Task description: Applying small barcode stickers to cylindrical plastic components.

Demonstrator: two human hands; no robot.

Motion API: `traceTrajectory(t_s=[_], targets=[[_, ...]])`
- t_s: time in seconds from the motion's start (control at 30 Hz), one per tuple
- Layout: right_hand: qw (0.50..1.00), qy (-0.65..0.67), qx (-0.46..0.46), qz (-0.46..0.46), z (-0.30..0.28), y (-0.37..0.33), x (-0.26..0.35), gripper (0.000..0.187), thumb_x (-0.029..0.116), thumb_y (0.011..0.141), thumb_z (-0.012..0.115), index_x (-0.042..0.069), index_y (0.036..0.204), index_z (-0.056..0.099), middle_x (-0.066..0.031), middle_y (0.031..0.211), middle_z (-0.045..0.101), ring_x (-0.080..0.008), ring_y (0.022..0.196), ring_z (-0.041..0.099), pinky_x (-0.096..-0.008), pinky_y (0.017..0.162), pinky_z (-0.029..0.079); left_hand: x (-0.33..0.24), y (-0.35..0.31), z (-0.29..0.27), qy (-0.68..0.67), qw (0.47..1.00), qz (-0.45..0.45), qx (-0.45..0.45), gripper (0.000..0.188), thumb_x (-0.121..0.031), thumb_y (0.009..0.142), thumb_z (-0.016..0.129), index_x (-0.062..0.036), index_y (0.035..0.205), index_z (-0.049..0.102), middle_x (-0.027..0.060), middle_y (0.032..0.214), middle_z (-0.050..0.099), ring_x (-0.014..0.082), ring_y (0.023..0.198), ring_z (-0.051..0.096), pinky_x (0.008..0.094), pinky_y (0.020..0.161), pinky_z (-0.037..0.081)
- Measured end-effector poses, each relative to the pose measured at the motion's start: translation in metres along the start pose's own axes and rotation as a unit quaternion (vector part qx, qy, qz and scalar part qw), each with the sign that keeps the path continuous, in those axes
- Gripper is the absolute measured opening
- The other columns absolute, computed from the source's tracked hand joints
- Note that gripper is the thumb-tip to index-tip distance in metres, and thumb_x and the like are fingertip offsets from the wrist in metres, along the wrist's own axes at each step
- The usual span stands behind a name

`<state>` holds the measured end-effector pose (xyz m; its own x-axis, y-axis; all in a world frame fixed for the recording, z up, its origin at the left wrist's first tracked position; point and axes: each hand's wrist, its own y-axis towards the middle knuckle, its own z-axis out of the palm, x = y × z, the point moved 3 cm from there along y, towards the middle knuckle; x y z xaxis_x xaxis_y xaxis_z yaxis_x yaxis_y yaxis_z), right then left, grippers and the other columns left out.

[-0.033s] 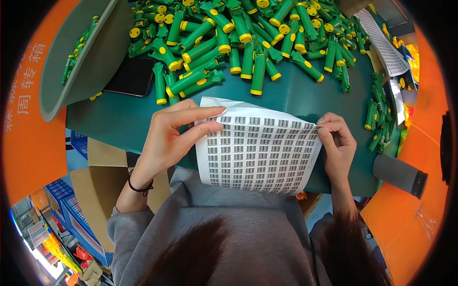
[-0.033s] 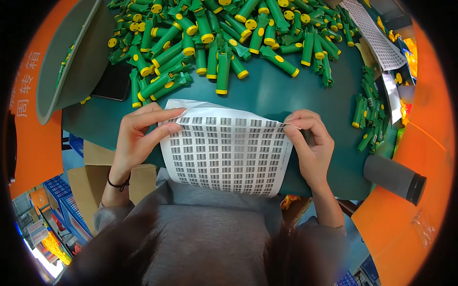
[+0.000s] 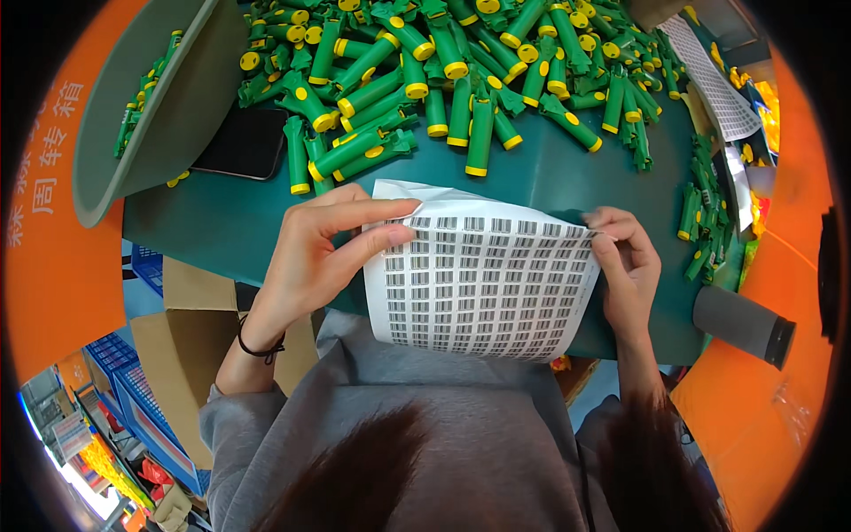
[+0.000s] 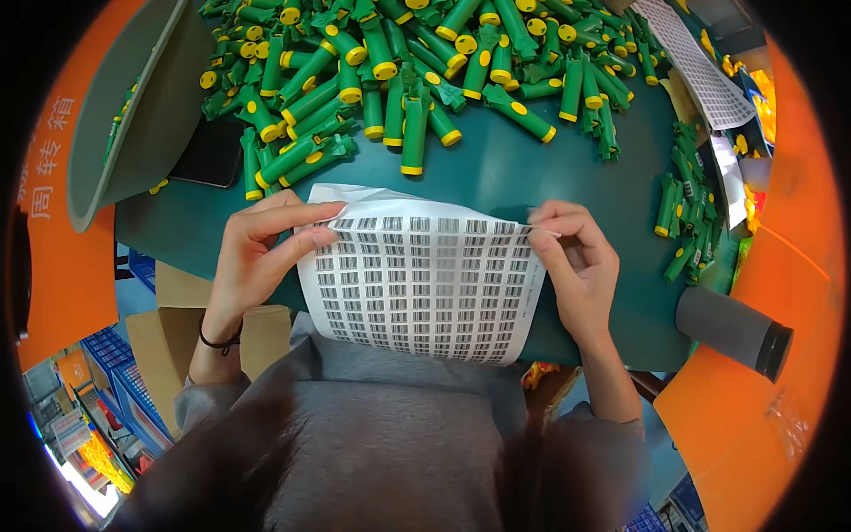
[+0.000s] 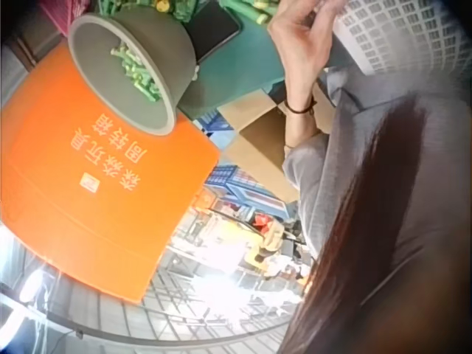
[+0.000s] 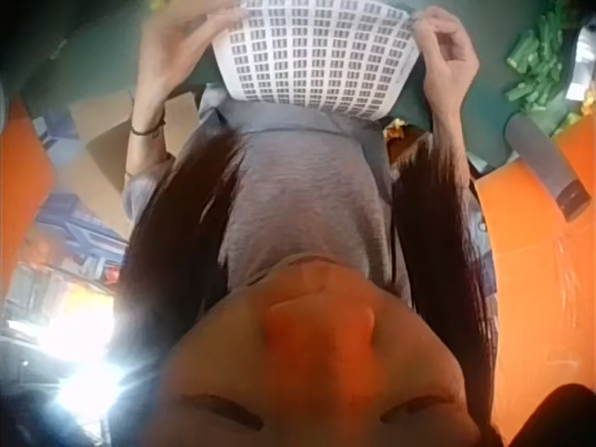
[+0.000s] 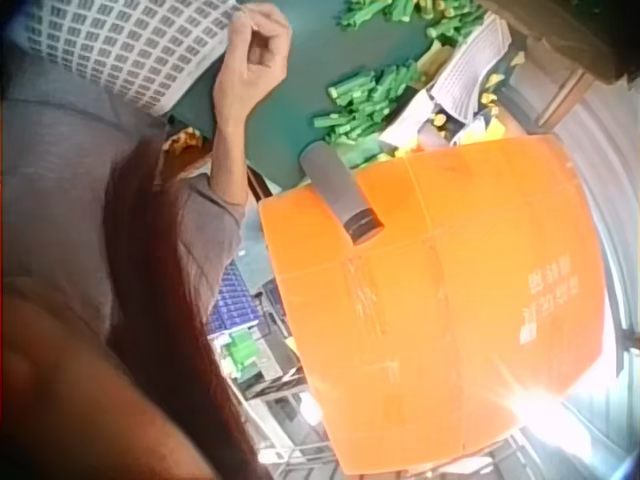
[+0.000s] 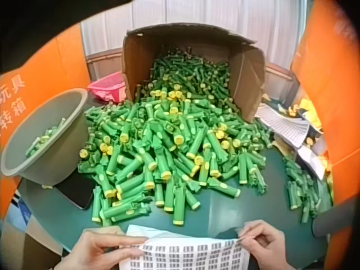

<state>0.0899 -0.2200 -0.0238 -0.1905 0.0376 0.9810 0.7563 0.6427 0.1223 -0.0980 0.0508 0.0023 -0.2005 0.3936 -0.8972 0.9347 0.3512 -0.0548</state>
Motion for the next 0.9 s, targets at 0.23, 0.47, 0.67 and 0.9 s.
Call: traceTrajectory(t_s=[0.23,0.47,0.67,0.9], targets=[[0.979,0.088,0.068,0.173,0.015,0.010,0.006,0.031,-0.001,0.082,0.073,-0.004,0.113,0.068,-0.0132,0.104,0.071,-0.0163,0.091,0.068,-0.0292,0.082,0.055,-0.020,0.003,0.016,-0.238,0.971,0.003,0.017,0.050,0.000,0.084,0.077,-0.0011,0.132,0.062,0.0047,0.106,0.070,0.0103,0.099,0.065,0.0259,0.088,0.052],[0.995,0.017,0.058,0.081,0.010,0.003,0.020,0.009,-0.001,0.084,0.073,-0.006,0.090,0.071,-0.0082,0.084,0.068,-0.0126,0.074,0.061,-0.0245,0.065,0.046,-0.015,-0.003,0.007,-0.276,0.960,-0.055,-0.007,0.036,-0.002,0.086,0.076,-0.0005,0.122,0.069,0.0068,0.108,0.073,0.0122,0.097,0.067,0.0254,0.085,0.053],[0.992,-0.019,0.098,0.076,0.019,0.012,0.016,0.006,0.000,0.084,0.073,-0.005,0.087,0.073,-0.0093,0.080,0.069,-0.0126,0.072,0.061,-0.0246,0.064,0.045,-0.005,0.008,0.008,-0.300,0.950,-0.073,-0.040,0.033,-0.021,0.103,0.058,-0.0025,0.130,0.063,0.0039,0.100,0.071,0.0064,0.089,0.066,0.0224,0.078,0.054],[0.991,-0.021,0.123,-0.039,0.020,0.014,0.014,0.008,-0.002,0.080,0.076,-0.004,0.088,0.075,-0.0103,0.080,0.071,-0.0166,0.074,0.063,-0.0270,0.065,0.047,-0.002,0.006,0.020,-0.548,0.833,-0.077,-0.024,0.035,-0.019,0.103,0.057,-0.0046,0.135,0.057,0.0054,0.099,0.070,0.0099,0.091,0.068,0.0255,0.080,0.056]])
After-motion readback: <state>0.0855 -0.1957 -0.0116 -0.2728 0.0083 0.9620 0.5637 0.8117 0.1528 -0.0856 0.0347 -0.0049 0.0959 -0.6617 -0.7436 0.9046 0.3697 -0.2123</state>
